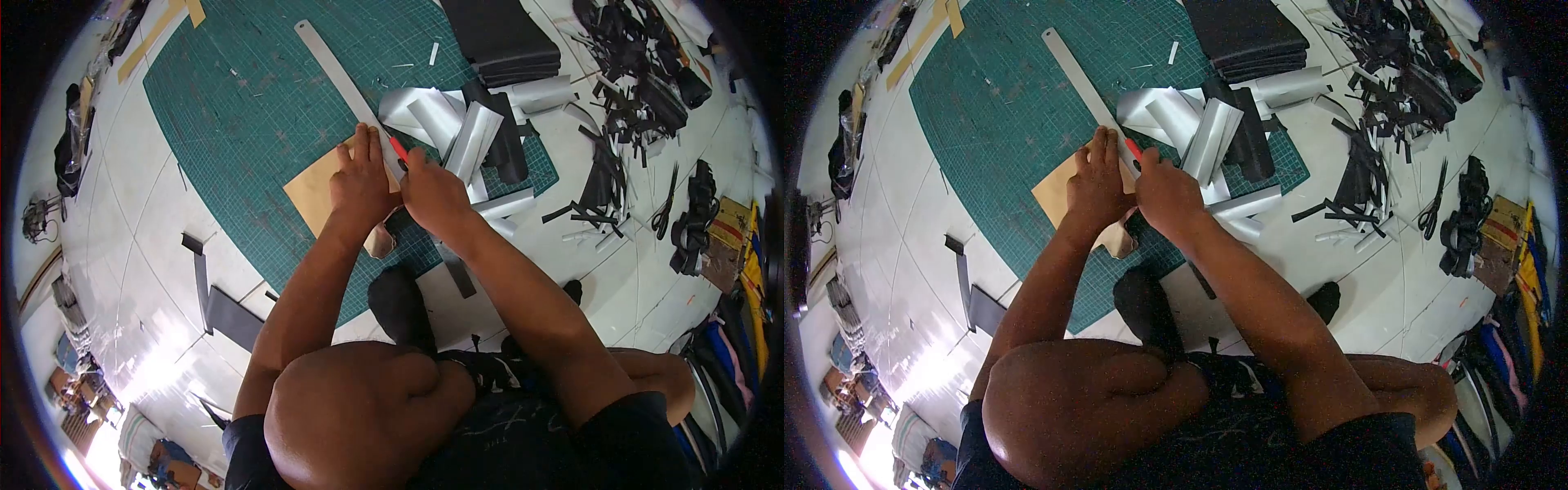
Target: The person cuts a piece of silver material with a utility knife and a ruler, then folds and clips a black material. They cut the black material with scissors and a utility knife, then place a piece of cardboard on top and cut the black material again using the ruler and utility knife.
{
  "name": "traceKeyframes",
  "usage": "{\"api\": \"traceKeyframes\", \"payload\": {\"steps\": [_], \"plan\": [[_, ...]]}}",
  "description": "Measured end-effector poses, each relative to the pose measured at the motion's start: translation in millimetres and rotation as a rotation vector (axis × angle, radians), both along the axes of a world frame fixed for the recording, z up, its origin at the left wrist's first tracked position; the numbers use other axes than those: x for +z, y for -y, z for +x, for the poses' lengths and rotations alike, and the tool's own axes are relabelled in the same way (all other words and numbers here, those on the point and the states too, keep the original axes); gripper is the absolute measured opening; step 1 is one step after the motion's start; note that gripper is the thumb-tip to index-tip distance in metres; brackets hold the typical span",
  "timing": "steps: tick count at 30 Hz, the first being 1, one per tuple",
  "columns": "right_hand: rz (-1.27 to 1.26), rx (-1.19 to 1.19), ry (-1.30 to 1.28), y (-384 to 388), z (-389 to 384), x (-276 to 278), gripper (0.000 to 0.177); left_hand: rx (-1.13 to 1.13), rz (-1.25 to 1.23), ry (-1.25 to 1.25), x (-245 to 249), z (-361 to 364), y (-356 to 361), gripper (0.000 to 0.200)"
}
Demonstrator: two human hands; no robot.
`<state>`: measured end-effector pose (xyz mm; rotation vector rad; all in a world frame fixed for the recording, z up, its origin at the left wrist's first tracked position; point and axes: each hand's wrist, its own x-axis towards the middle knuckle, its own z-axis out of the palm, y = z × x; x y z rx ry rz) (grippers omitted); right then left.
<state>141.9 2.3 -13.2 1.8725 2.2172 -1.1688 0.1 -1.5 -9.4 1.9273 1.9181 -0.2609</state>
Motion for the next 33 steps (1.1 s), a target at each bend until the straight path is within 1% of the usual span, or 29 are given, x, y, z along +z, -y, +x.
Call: {"api": "traceKeyframes", "payload": {"steps": [1,4,10,11,14,17,19,20,22,25,28,31,33], "plan": [[0.016,0.003,-0.009,0,-1,0,0.027,0.005,-0.014,-0.004,2,1,-1,0.121],[0.010,-0.054,-0.018,1,-1,0,0.021,0.016,-0.027,-0.010,4,1,-2,0.121],[0.055,-0.019,-0.027,0,-1,-4,0.024,0.020,-0.047,-0.013,8,2,-3,0.122],[0.018,0.002,-0.027,-3,-1,-5,0.024,0.018,-0.058,-0.016,9,3,-3,0.122],[-0.084,0.045,-0.017,-5,4,2,0.024,-0.031,0.024,0.004,-5,-3,3,0.124],[-0.098,0.071,0.018,-4,21,5,0.025,0.000,-0.032,0.000,7,2,0,0.126],[-0.112,0.100,0.066,0,28,17,0.028,-0.006,-0.038,-0.002,8,0,1,0.127],[-0.115,0.061,0.043,-3,33,20,0.028,-0.016,-0.039,0.003,6,0,-1,0.128],[-0.143,0.006,-0.001,-10,35,46,0.027,-0.008,-0.041,0.024,6,2,0,0.128],[0.251,-0.160,-0.116,-28,26,22,0.027,0.015,-0.049,0.049,10,0,1,0.127],[0.701,-0.003,-0.131,-59,18,-11,0.032,-0.009,-0.040,0.022,9,2,-2,0.127],[0.727,-0.015,-0.153,-72,24,-31,0.033,-0.005,-0.041,0.021,9,1,-2,0.128],[0.506,-0.120,-0.073,-62,36,-42,0.031,0.007,-0.052,0.044,8,0,0,0.128]]}}
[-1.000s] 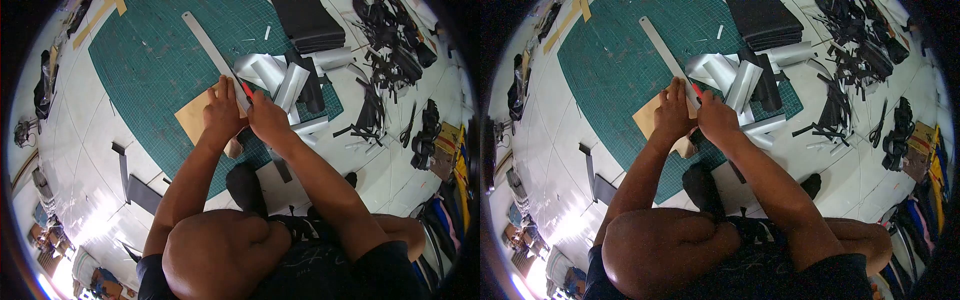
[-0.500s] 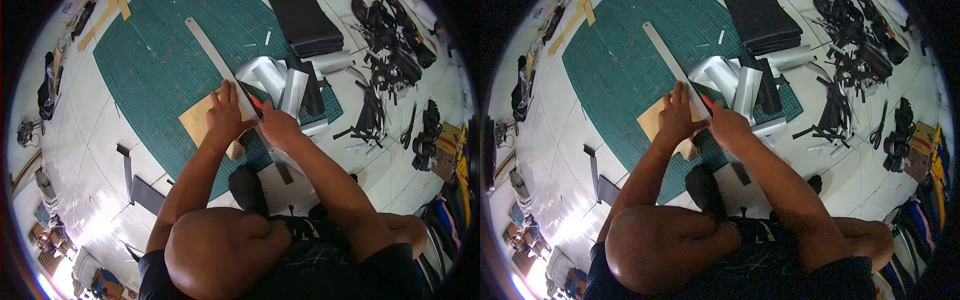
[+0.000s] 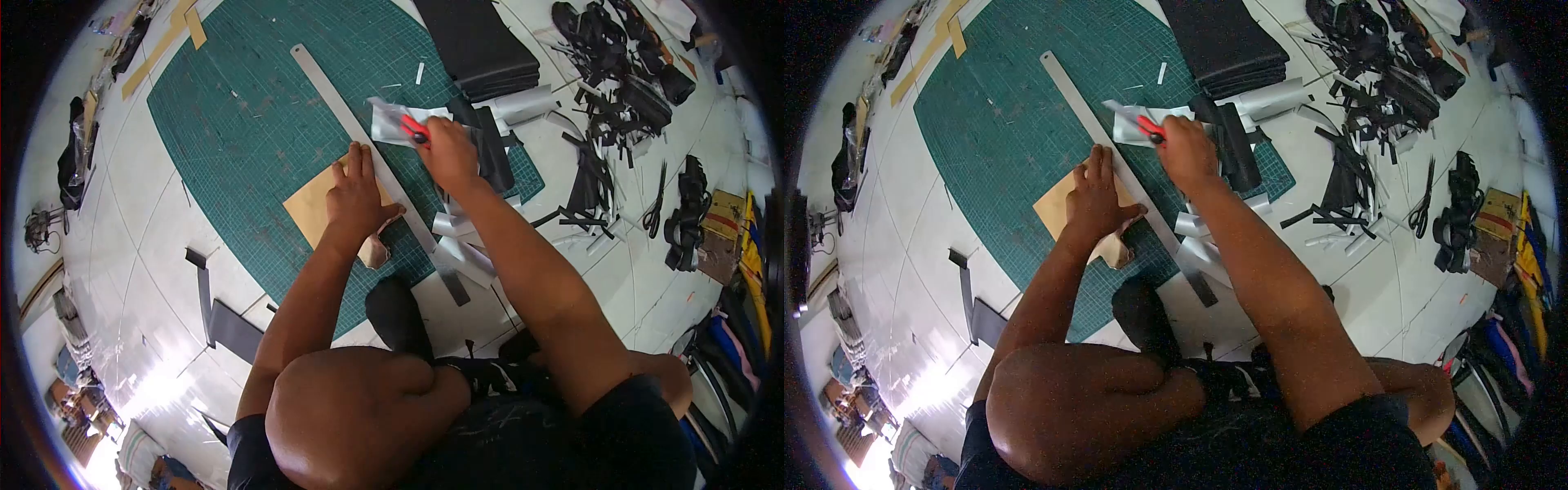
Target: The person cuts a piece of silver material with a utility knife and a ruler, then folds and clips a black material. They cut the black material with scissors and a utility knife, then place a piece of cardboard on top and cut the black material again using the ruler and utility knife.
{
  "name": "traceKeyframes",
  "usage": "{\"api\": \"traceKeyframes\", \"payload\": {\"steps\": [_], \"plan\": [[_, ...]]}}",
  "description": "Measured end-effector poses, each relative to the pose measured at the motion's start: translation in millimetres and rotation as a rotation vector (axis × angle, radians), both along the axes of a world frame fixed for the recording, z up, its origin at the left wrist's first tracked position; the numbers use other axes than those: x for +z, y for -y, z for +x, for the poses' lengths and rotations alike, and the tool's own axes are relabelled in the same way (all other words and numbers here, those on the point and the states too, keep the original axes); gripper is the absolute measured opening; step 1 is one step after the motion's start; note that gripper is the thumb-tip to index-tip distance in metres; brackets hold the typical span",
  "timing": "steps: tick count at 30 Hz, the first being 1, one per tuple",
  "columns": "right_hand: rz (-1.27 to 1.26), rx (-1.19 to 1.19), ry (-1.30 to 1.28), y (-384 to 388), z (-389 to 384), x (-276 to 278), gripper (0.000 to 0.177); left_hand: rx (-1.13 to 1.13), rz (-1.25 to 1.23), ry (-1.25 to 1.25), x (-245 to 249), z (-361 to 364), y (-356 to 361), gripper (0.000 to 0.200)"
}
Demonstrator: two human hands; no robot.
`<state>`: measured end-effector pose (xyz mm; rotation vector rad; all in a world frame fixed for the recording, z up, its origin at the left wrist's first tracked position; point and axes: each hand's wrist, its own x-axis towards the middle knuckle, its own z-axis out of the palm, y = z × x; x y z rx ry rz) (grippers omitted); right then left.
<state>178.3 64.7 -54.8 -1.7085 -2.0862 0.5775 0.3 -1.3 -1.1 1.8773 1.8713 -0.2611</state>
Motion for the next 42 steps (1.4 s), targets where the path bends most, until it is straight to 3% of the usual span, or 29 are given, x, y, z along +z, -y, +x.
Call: {"api": "traceKeyframes", "payload": {"steps": [3,7,9,12,13,14,15,16,18,21,22,25,26,27,28,29,30,32,33,34,35,36,37,39,42], "plan": [[-0.179,-0.230,-0.029,19,32,12,0.028,-0.008,-0.013,-0.016,2,1,-1,0.127],[-0.076,-0.324,0.006,45,128,-3,0.034,0.024,-0.032,-0.008,2,-1,-2,0.127],[0.416,-0.300,0.355,49,169,7,0.037,0.019,-0.028,-0.006,2,0,-1,0.127],[0.334,-0.365,0.274,44,149,38,0.034,0.010,0.000,-0.007,-2,0,1,0.127],[0.376,-0.280,0.180,37,133,28,0.031,0.013,-0.010,-0.003,0,1,1,0.127],[0.079,-0.264,-0.377,33,110,13,0.031,0.017,-0.020,-0.001,3,2,0,0.127],[-0.017,-0.221,-0.166,32,74,40,0.033,0.023,-0.031,-0.001,5,2,-2,0.127],[0.239,-0.039,-0.247,23,57,9,0.037,0.022,-0.041,-0.017,5,3,-2,0.128],[0.162,-0.091,-0.165,20,21,4,0.039,0.007,-0.043,-0.028,4,4,-1,0.128],[-0.166,-0.100,-0.118,16,19,2,0.031,0.000,-0.048,-0.045,4,1,-3,0.128],[0.058,-0.104,-0.170,17,39,-23,0.028,0.002,-0.052,-0.045,5,2,-2,0.128],[-0.055,-0.447,-0.246,21,132,-31,0.043,0.012,-0.072,-0.056,8,3,-2,0.128],[0.165,-0.515,-0.268,25,151,-18,0.041,0.010,-0.065,-0.057,7,2,-1,0.128],[0.123,-0.597,-0.404,26,174,-2,0.036,0.004,-0.056,-0.056,6,1,-1,0.128],[0.291,-0.660,-0.191,28,208,-10,0.040,0.000,-0.046,-0.052,4,2,-1,0.128],[0.153,-0.748,0.066,26,229,11,0.042,0.003,-0.039,-0.039,3,2,-1,0.128],[0.296,-0.740,0.083,27,234,6,0.040,0.002,-0.031,-0.026,2,1,0,0.128],[0.300,-0.671,-0.114,31,210,20,0.035,0.000,-0.017,-0.017,4,1,-1,0.126],[0.161,-0.606,-0.324,38,163,39,0.030,0.002,-0.009,-0.025,3,0,0,0.126],[0.097,-0.370,-0.477,48,141,29,0.026,0.004,-0.001,-0.029,1,1,1,0.125],[-0.356,-0.307,-0.719,67,121,7,0.022,0.008,0.011,-0.029,-1,1,1,0.125],[-0.605,-0.099,-1.021,92,101,11,0.028,0.018,0.026,0.001,0,1,1,0.125],[-0.878,-0.046,-0.925,112,86,27,0.034,0.012,0.036,-0.012,-4,0,3,0.126],[-0.843,0.079,-0.732,158,81,17,0.040,0.010,0.063,-0.030,-15,-3,5,0.127],[-0.908,-0.161,-0.913,176,126,-18,0.042,0.017,0.086,-0.025,-12,3,4,0.125]]}}
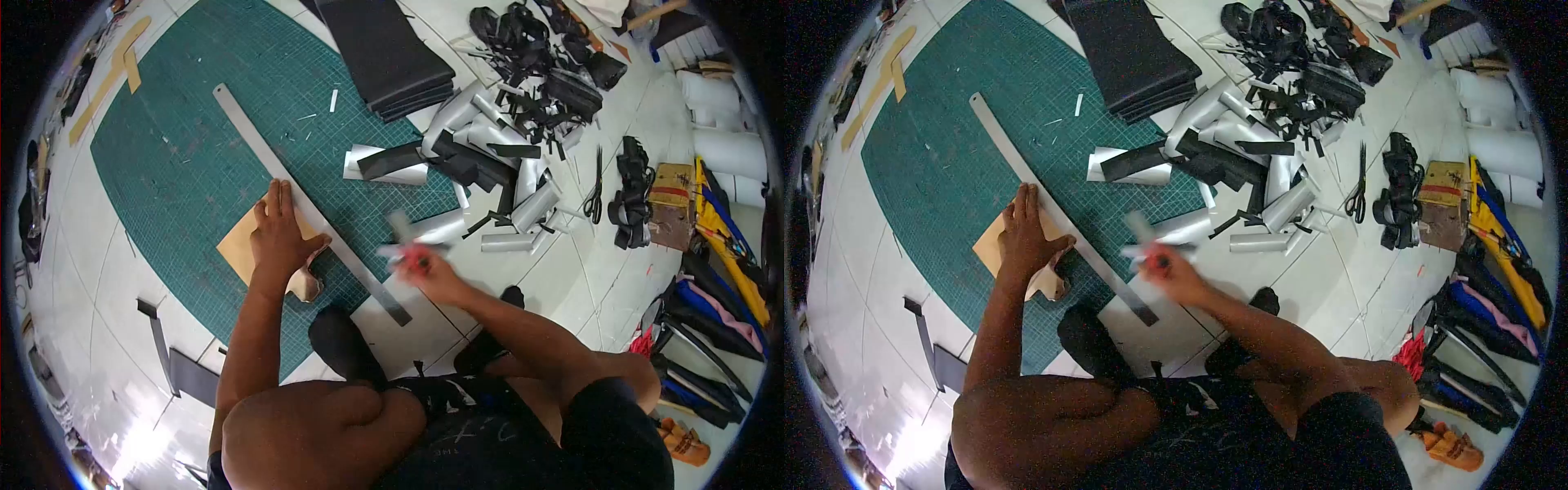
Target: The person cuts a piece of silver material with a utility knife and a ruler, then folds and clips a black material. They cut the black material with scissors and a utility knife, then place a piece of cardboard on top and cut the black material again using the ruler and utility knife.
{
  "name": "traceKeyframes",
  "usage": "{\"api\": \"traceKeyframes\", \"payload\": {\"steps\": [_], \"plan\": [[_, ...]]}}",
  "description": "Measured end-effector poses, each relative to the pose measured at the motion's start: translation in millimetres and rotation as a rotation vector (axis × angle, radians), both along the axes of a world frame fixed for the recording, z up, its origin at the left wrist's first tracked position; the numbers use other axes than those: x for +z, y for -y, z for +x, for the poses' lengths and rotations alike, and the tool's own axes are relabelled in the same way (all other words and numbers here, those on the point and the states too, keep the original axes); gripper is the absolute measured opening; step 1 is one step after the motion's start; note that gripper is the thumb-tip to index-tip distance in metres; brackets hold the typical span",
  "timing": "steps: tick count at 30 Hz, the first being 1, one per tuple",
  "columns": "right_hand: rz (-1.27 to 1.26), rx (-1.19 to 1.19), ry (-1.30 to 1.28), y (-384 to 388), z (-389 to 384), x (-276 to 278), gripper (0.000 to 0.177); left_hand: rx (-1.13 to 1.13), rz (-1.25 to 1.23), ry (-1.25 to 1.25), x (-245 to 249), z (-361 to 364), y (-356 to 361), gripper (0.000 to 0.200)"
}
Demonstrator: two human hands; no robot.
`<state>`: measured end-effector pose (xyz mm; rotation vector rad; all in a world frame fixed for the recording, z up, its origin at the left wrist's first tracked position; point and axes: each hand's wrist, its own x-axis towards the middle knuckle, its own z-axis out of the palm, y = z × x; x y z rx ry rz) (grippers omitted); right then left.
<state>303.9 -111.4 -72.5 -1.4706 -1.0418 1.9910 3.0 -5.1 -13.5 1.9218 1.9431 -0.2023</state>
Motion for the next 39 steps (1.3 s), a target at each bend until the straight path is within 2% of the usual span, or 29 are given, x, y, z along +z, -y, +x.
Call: {"api": "traceKeyframes", "payload": {"steps": [1,2,3,4,5,6,9,11,13,16,19,21,22,23,25,26,27,29,31,33,34,35,37,38,39], "plan": [[0.175,-0.218,0.054,-1,19,-11,0.033,0.009,-0.007,-0.012,2,-4,3,0.125],[0.336,-0.175,0.410,-21,53,-42,0.021,-0.002,0.006,-0.014,3,-5,5,0.125],[0.293,-0.399,0.554,-45,52,6,0.015,0.000,-0.011,-0.006,5,-6,5,0.126],[0.606,-0.543,0.681,-63,70,2,0.016,0.008,-0.020,0.004,6,-5,3,0.126],[0.686,-0.663,0.589,-81,76,13,0.017,0.021,-0.034,0.019,6,-5,3,0.127],[0.766,-0.488,0.866,-91,94,10,0.021,0.020,-0.036,0.014,9,-4,3,0.127],[0.503,-0.280,0.520,-98,42,47,0.027,0.023,-0.005,0.018,9,-4,4,0.126],[0.651,-0.182,0.380,-101,-3,23,0.030,0.028,0.000,0.027,13,-1,1,0.121],[0.507,-0.121,0.149,-111,-56,40,0.036,0.036,0.023,0.059,10,-5,5,0.119],[0.276,-0.111,-0.059,-134,-85,32,0.037,0.028,0.054,0.038,17,-5,9,0.112],[0.324,-0.726,0.150,-147,-59,19,0.040,0.080,0.206,0.240,-6,-24,20,0.108],[0.726,-0.810,0.644,-149,0,-9,0.040,0.270,0.380,0.688,-14,-45,32,0.079],[0.917,-0.829,0.898,-146,29,-13,0.040,0.418,0.406,0.511,-14,-56,42,0.068],[0.997,-0.730,1.115,-139,48,4,0.038,0.441,0.494,0.434,-20,-74,54,0.065],[0.743,-0.597,1.108,-113,66,29,0.036,0.524,0.584,0.361,-35,-107,81,0.064],[0.621,-0.553,1.004,-103,66,35,0.037,0.580,0.590,0.361,-41,-122,95,0.065],[0.506,-0.512,0.889,-97,57,38,0.037,0.625,0.492,0.245,-50,-140,114,0.068],[0.526,-0.361,0.953,-84,26,43,0.042,0.877,0.377,0.360,-59,-145,132,0.074],[0.631,-0.278,1.037,-78,23,34,0.043,0.942,0.216,0.460,-57,-141,138,0.075],[0.829,-0.220,1.099,-78,19,10,0.039,0.984,0.117,0.730,-55,-128,138,0.070],[0.782,-0.235,1.151,-76,20,5,0.037,0.982,0.202,0.701,-56,-116,140,0.063],[0.854,-0.255,1.161,-75,21,6,0.036,0.975,0.289,0.661,-54,-104,136,0.056],[0.790,-0.188,1.181,-73,24,6,0.042,0.845,0.265,0.846,-45,-102,125,0.043],[0.896,-0.200,1.163,-73,19,11,0.045,0.893,0.222,0.743,-44,-102,124,0.048],[0.905,-0.127,1.161,-74,11,20,0.046,0.873,0.286,0.532,-59,-104,128,0.053]]}}
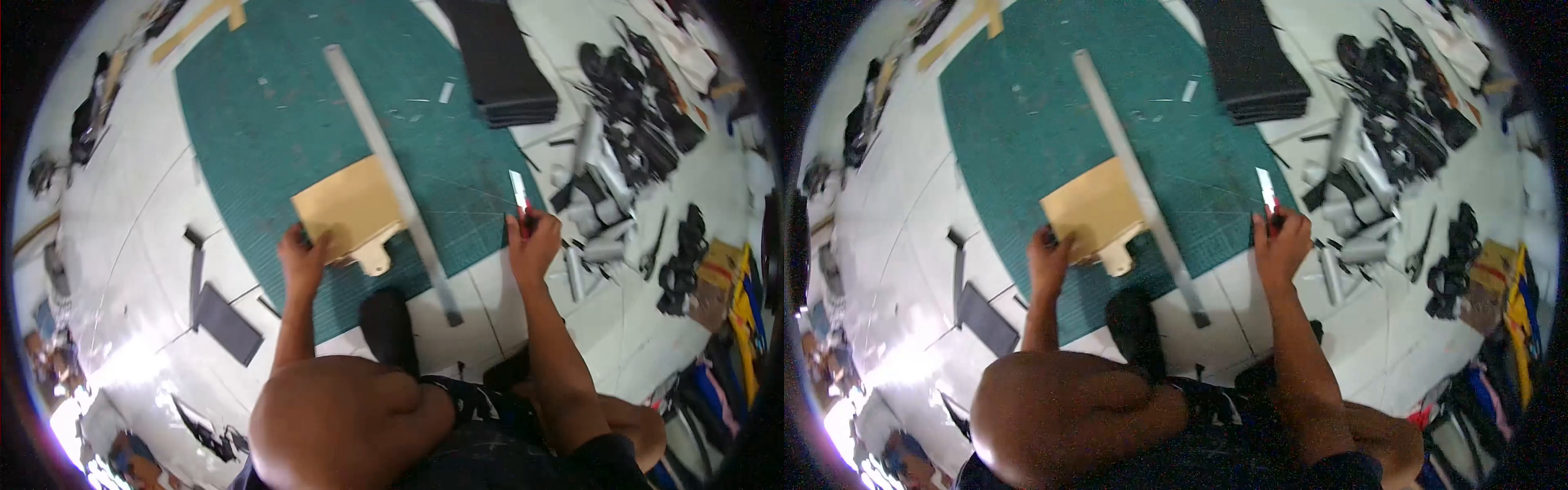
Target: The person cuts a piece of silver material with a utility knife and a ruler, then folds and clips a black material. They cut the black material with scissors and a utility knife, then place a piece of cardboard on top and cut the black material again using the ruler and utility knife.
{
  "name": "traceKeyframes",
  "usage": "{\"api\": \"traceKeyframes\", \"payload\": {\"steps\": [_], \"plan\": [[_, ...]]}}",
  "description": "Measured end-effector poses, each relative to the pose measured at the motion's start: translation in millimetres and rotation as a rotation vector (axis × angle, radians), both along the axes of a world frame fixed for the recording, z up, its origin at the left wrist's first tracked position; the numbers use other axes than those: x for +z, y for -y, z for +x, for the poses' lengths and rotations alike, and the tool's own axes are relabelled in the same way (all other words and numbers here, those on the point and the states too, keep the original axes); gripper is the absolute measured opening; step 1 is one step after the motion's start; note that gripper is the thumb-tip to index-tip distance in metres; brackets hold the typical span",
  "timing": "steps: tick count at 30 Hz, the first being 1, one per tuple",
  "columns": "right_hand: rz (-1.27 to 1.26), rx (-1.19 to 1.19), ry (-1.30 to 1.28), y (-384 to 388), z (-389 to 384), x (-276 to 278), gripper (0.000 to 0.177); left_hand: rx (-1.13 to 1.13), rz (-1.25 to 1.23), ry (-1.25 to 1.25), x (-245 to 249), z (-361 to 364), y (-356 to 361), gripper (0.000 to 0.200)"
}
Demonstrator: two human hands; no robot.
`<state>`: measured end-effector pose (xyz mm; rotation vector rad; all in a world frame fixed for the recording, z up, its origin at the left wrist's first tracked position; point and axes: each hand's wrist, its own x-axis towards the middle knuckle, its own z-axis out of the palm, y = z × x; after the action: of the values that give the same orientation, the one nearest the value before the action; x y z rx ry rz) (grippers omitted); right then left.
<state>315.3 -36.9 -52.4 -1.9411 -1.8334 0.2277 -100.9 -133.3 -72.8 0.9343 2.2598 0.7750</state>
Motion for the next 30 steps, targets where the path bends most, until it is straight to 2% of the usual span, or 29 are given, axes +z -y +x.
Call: {"api": "traceKeyframes", "payload": {"steps": [2,4,5,6,7,8,9,10,12,15,18,19,21,23,25,27,30], "plan": [[-0.046,0.147,-0.100,3,-28,8,0.047,0.033,-0.005,0.015,-8,0,2,0.057],[-0.091,0.335,-0.065,11,-68,26,0.051,-0.048,0.065,0.121,-12,-6,-1,0.043],[-0.113,0.441,-0.053,16,-89,32,0.053,0.034,-0.005,0.152,21,7,-10,0.044],[-0.183,0.444,-0.079,21,-104,34,0.054,0.070,-0.042,0.173,43,16,-16,0.046],[-0.256,0.446,-0.103,27,-118,35,0.056,0.098,-0.060,0.164,24,12,-10,0.054],[-0.327,0.444,-0.122,32,-129,35,0.058,0.103,-0.105,0.146,44,19,-17,0.064],[-0.366,0.407,-0.105,36,-132,33,0.059,0.087,-0.108,0.234,22,11,-14,0.065],[-0.370,0.409,-0.119,37,-132,29,0.057,0.144,-0.126,0.214,34,17,-18,0.059],[-0.372,0.393,-0.134,35,-125,20,0.052,0.061,-0.047,0.429,32,8,-20,0.054],[-0.577,0.247,-0.262,22,-108,25,0.046,0.050,-0.026,0.832,32,1,-19,0.051],[-0.444,0.193,-0.127,5,-80,12,0.041,-0.007,-0.052,0.851,58,2,-21,0.044],[-0.369,0.206,-0.178,0,-76,16,0.041,-0.031,-0.043,0.825,55,2,-16,0.044],[-0.188,0.196,-0.088,-4,-75,23,0.043,-0.087,-0.017,0.772,45,2,-13,0.043],[-0.096,0.244,-0.093,3,-78,22,0.049,-0.033,0.009,0.822,48,5,-10,0.044],[-0.744,0.235,-0.336,17,-98,42,0.053,0.039,0.039,0.902,53,14,-4,0.045],[-1.217,0.153,-0.632,34,-115,34,0.056,0.131,0.077,1.010,58,22,4,0.045],[-1.345,0.010,-0.949,57,-143,40,0.049,0.279,0.216,1.085,58,35,20,0.043]]}}
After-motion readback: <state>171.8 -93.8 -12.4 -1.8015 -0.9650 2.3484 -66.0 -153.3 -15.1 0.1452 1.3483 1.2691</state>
